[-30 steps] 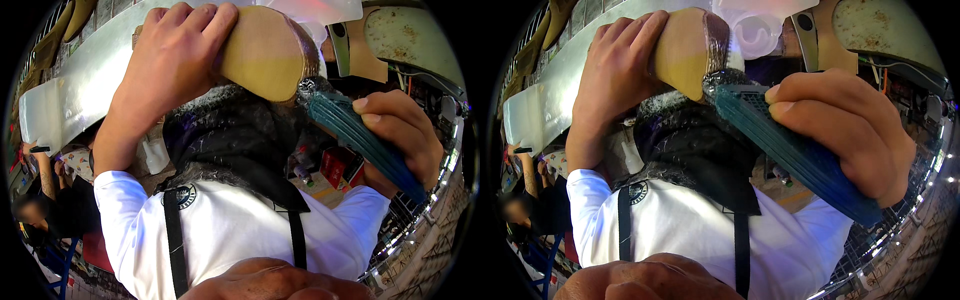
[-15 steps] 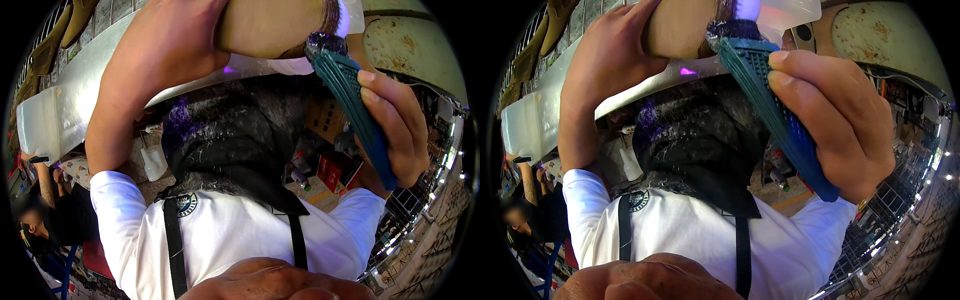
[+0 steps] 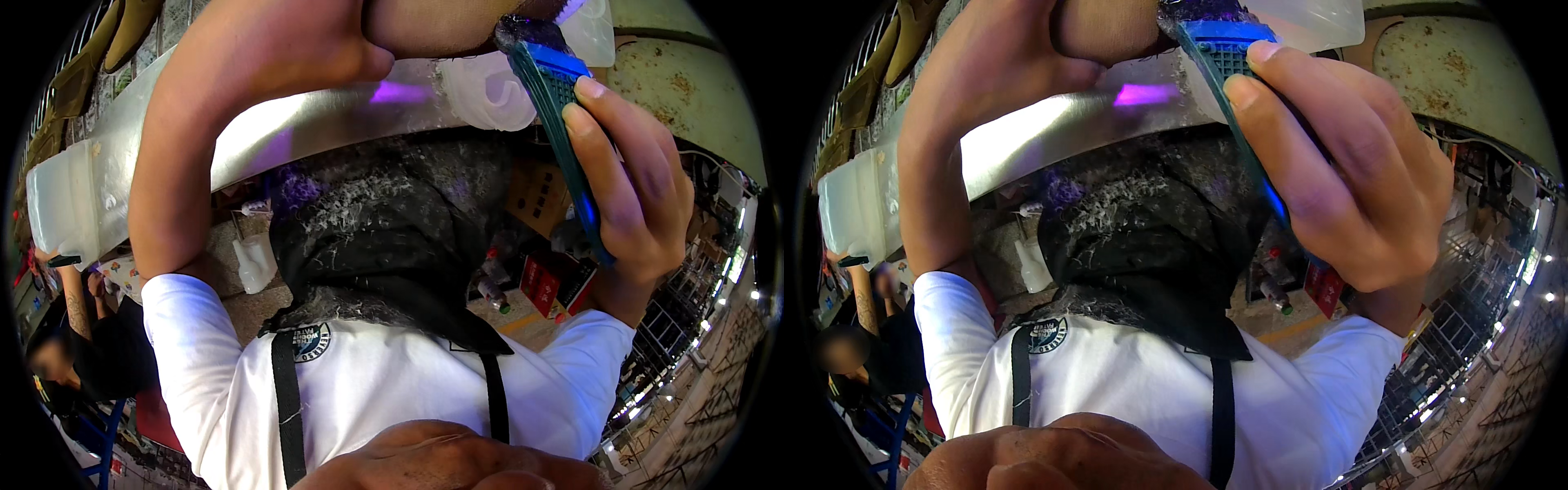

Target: The person applies adhesive to the edges of footwear using a brush, moving around the perimeter of the sole and upper before placing the items aside and handling pieces of material.

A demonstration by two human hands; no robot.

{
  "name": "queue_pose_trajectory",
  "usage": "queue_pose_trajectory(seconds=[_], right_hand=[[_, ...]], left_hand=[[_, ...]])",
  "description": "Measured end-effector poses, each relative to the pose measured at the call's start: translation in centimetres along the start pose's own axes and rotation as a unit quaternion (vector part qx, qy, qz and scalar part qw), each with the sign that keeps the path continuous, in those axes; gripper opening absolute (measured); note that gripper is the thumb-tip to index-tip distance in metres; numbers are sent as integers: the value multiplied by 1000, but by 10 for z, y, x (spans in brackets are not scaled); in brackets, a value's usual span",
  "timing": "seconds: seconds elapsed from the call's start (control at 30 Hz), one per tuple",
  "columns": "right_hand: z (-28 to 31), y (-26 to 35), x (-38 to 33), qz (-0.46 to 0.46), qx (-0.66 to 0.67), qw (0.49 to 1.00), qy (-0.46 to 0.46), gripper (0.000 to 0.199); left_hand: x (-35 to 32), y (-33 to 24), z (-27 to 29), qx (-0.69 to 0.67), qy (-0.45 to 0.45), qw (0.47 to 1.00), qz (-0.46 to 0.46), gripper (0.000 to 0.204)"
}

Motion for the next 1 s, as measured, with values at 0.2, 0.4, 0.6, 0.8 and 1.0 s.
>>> queue_pose_trajectory(seconds=[0.2,0.4,0.6,0.8,1.0], right_hand=[[8,-3,12,4,3,997,73,35],[-33,-49,-19,-39,333,939,-69,36],[-99,-31,10,-115,604,741,-269,40],[-90,-15,16,-26,222,971,-87,45],[-58,-34,25,-18,456,883,-110,38]], left_hand=[[4,-5,14,-2,23,1000,17,53],[-18,8,26,-78,11,997,9,66],[-24,31,22,-177,77,980,39,71],[-19,61,4,-221,101,968,56,77],[-22,69,0,-214,107,971,5,92]])
Point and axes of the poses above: each hand's wrist, its own x-axis towards the middle knuckle, its own z-axis out of the back of the hand, y = z × x, the point moved 1 cm from there along x, towards the middle knuckle, and after that the axes turned 10 degrees about y, right-handed, at the moved point
